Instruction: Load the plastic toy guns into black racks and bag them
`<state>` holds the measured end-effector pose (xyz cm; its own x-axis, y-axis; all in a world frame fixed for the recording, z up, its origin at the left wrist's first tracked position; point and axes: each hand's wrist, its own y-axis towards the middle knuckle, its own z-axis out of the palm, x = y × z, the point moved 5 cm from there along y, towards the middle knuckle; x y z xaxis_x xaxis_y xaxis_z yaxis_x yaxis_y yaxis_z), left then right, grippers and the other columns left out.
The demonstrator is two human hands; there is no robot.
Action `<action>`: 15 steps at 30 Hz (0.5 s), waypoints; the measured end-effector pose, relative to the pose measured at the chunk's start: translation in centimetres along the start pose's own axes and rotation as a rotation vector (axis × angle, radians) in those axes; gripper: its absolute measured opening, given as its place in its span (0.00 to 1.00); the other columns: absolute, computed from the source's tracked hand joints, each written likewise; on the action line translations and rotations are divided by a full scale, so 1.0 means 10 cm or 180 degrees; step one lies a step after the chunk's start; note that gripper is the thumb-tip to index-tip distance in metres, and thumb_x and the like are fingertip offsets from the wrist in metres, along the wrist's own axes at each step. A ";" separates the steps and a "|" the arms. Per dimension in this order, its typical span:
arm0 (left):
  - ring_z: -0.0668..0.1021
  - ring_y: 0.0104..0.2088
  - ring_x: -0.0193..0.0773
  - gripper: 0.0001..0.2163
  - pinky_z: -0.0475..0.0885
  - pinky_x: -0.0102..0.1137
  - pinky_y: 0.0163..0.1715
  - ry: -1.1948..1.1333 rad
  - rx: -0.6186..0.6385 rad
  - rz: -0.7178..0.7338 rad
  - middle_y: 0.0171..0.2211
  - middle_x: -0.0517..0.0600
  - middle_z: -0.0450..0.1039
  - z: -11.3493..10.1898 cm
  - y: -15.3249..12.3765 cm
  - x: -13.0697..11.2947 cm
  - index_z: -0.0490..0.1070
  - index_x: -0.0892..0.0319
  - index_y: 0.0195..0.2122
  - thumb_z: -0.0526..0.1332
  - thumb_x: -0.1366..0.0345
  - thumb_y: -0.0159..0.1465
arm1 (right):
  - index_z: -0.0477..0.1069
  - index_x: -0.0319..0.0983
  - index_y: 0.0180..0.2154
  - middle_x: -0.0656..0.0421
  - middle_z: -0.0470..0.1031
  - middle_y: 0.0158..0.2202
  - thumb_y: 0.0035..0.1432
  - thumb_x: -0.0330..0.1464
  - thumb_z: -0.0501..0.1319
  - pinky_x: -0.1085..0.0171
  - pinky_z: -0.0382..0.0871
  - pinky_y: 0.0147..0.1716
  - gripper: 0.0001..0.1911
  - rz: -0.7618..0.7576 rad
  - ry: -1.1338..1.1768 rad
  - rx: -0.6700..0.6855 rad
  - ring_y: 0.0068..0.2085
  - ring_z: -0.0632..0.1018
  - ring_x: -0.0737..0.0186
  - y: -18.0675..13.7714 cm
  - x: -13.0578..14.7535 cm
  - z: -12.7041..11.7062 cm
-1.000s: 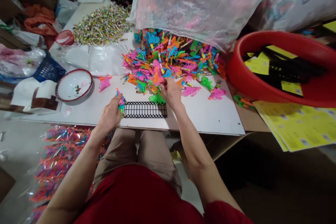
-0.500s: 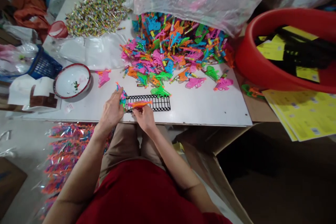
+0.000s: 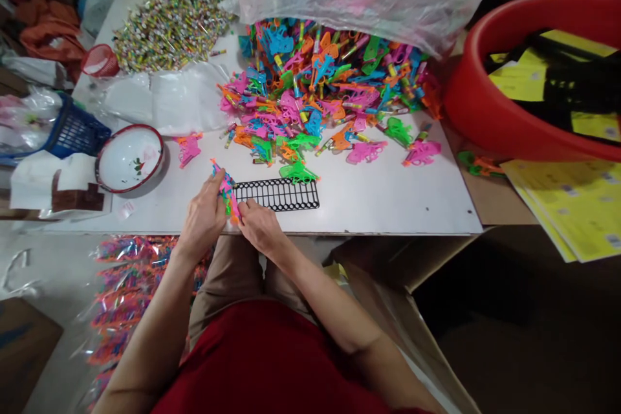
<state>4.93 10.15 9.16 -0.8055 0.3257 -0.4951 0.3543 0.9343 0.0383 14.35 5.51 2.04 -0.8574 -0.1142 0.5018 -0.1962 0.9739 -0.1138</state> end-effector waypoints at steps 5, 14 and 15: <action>0.67 0.63 0.47 0.24 0.61 0.47 0.63 -0.0235 0.0057 -0.0505 0.61 0.60 0.65 -0.02 0.01 0.00 0.64 0.65 0.60 0.47 0.57 0.68 | 0.67 0.37 0.45 0.50 0.74 0.40 0.66 0.25 0.47 0.65 0.72 0.35 0.13 0.0217 -0.0047 0.0030 0.38 0.78 0.59 0.07 0.14 -0.04; 0.65 0.63 0.49 0.26 0.64 0.48 0.62 0.0312 -0.0021 -0.0200 0.62 0.61 0.64 0.10 -0.03 -0.04 0.61 0.62 0.62 0.52 0.66 0.61 | 0.68 0.37 0.46 0.51 0.73 0.42 0.67 0.26 0.47 0.64 0.73 0.36 0.12 -0.0060 0.0046 0.0274 0.40 0.78 0.58 0.06 0.03 -0.04; 0.65 0.64 0.49 0.26 0.64 0.48 0.62 0.0335 -0.0023 -0.0196 0.62 0.60 0.64 0.10 -0.03 -0.04 0.61 0.62 0.62 0.52 0.67 0.61 | 0.68 0.38 0.45 0.52 0.73 0.43 0.68 0.28 0.48 0.64 0.72 0.36 0.11 -0.0151 0.0084 0.0251 0.41 0.78 0.59 0.05 0.00 -0.02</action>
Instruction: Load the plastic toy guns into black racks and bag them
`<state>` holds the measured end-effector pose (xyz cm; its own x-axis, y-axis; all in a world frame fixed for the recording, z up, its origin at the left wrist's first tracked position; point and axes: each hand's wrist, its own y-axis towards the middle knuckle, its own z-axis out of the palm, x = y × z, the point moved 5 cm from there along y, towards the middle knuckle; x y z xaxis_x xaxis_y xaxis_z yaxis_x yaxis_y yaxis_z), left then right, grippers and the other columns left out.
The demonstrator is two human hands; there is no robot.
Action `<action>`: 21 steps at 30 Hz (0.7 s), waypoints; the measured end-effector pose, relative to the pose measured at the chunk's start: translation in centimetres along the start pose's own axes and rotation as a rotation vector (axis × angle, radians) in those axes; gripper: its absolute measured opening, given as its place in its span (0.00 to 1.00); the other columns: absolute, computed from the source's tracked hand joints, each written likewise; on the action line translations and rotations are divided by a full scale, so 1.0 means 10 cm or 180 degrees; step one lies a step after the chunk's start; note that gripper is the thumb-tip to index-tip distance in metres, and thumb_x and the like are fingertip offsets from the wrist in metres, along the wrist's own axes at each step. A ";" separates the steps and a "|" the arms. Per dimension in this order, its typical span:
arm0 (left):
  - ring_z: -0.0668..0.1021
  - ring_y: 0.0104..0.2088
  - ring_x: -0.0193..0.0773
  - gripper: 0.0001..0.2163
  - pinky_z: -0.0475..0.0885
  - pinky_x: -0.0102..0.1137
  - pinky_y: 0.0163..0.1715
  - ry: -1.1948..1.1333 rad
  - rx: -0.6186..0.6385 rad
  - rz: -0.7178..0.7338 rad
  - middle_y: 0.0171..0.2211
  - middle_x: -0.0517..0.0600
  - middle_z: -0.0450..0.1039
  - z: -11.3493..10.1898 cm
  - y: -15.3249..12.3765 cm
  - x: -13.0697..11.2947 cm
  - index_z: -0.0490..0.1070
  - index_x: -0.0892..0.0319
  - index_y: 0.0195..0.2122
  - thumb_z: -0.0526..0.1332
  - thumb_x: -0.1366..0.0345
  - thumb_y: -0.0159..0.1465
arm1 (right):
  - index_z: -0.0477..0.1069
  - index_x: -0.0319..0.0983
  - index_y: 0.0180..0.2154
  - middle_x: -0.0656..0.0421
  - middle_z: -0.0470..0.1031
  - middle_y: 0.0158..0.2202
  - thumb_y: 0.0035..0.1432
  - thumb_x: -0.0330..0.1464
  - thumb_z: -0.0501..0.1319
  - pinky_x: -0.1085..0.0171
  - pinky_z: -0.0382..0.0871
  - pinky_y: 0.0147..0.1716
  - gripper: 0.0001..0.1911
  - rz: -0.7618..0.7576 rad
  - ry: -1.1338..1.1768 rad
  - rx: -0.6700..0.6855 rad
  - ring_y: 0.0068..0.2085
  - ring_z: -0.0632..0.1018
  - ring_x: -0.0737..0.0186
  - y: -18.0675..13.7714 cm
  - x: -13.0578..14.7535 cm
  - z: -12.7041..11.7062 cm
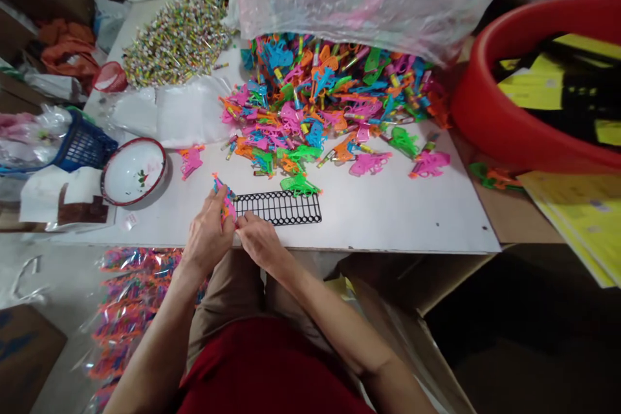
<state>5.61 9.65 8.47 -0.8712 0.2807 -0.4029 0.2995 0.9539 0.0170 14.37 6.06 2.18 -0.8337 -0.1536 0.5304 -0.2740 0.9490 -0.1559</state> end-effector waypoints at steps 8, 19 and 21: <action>0.67 0.62 0.53 0.26 0.66 0.49 0.59 0.0045 0.0103 0.0090 0.60 0.64 0.65 0.01 0.02 0.10 0.63 0.66 0.60 0.51 0.63 0.61 | 0.74 0.38 0.42 0.54 0.75 0.43 0.65 0.34 0.56 0.63 0.70 0.35 0.10 -0.0362 0.0300 -0.0003 0.38 0.77 0.60 0.11 -0.15 0.11; 0.69 0.61 0.48 0.23 0.66 0.46 0.60 -0.0319 0.0225 0.0415 0.59 0.57 0.69 -0.01 0.02 0.09 0.67 0.58 0.59 0.54 0.60 0.62 | 0.72 0.32 0.48 0.44 0.75 0.48 0.65 0.30 0.52 0.59 0.68 0.44 0.15 0.0926 -0.0519 -0.1110 0.48 0.77 0.50 0.60 -1.26 -1.48; 0.68 0.61 0.49 0.23 0.65 0.46 0.60 -0.0390 0.0260 0.0391 0.59 0.58 0.67 -0.02 0.00 0.06 0.67 0.57 0.59 0.54 0.58 0.63 | 0.73 0.30 0.46 0.42 0.76 0.46 0.63 0.28 0.53 0.58 0.69 0.44 0.14 0.1150 -0.0656 -0.0868 0.49 0.77 0.48 0.84 -1.26 -1.47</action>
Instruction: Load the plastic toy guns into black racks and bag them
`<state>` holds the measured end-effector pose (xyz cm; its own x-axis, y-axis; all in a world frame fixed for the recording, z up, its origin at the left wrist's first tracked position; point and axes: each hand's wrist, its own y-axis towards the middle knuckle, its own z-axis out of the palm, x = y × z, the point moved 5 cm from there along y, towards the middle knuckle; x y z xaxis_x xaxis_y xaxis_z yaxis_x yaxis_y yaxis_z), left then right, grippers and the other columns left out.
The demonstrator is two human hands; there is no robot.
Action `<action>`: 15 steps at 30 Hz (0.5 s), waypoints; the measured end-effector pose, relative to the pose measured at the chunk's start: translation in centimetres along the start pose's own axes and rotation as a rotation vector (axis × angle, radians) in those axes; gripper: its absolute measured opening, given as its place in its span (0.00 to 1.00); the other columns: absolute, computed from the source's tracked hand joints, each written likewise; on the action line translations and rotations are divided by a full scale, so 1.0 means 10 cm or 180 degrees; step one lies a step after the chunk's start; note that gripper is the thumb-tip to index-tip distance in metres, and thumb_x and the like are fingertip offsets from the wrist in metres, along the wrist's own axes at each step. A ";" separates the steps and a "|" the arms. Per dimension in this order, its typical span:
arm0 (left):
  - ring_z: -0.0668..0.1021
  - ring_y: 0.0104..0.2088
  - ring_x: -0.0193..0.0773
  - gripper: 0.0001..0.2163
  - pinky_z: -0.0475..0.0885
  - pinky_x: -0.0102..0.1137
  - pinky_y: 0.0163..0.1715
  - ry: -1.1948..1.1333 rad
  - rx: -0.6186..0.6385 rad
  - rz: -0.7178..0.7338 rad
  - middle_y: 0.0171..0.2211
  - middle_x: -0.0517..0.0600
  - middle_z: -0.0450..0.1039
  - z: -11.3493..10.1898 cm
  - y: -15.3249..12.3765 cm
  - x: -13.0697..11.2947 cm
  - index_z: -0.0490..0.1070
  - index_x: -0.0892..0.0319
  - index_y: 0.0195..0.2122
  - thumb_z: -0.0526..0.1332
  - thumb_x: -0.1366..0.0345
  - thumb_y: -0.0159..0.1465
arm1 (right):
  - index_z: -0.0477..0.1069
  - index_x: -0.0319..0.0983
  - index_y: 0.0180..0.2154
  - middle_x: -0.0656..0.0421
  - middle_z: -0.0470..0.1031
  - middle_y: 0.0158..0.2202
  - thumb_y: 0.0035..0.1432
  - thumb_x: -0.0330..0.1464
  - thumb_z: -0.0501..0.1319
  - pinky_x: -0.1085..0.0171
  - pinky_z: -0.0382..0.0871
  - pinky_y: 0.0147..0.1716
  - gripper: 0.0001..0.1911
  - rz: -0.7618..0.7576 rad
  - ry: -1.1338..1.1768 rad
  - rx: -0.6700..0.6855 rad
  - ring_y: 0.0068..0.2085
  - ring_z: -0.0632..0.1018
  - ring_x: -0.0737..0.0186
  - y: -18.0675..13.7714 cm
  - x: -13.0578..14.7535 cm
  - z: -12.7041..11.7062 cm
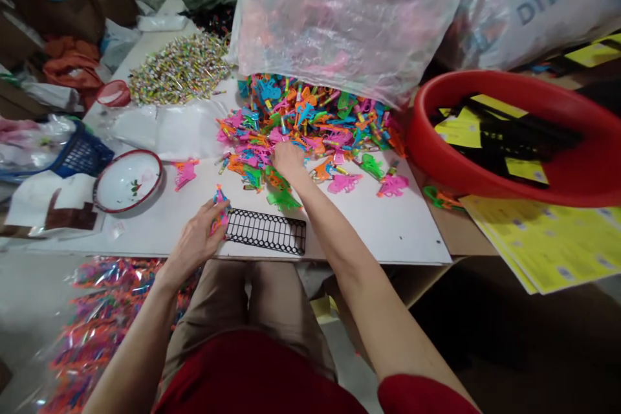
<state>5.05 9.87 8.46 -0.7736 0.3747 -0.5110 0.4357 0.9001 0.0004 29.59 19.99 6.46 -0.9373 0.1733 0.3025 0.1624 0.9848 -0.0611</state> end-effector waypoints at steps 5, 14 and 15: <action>0.64 0.64 0.52 0.26 0.66 0.48 0.58 -0.0298 -0.0009 -0.0153 0.65 0.59 0.58 -0.14 -0.04 -0.06 0.67 0.54 0.59 0.59 0.50 0.61 | 0.73 0.34 0.43 0.47 0.78 0.40 0.63 0.32 0.53 0.58 0.69 0.42 0.13 -0.0018 0.0294 -0.0369 0.43 0.78 0.51 0.04 0.02 -0.12; 0.58 0.66 0.56 0.31 0.58 0.53 0.62 0.0050 0.0182 0.0206 0.67 0.62 0.52 -0.20 0.28 -0.05 0.62 0.58 0.62 0.59 0.51 0.60 | 0.70 0.37 0.39 0.56 0.77 0.33 0.59 0.38 0.55 0.63 0.69 0.31 0.12 0.0451 0.1943 -0.1311 0.30 0.75 0.61 -1.19 -1.16 0.15; 0.59 0.66 0.55 0.31 0.58 0.52 0.63 0.0084 0.0431 0.0270 0.66 0.63 0.53 -0.13 0.28 -0.03 0.61 0.60 0.63 0.58 0.53 0.60 | 0.70 0.37 0.40 0.55 0.77 0.34 0.59 0.38 0.56 0.63 0.69 0.33 0.13 0.0499 0.1805 -0.1214 0.32 0.76 0.60 -1.29 -1.22 0.28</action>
<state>5.88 12.58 9.72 -0.7426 0.4553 -0.4912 0.5565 0.8275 -0.0742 38.04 5.13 0.95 -0.6053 0.1889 0.7733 0.4766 0.8641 0.1620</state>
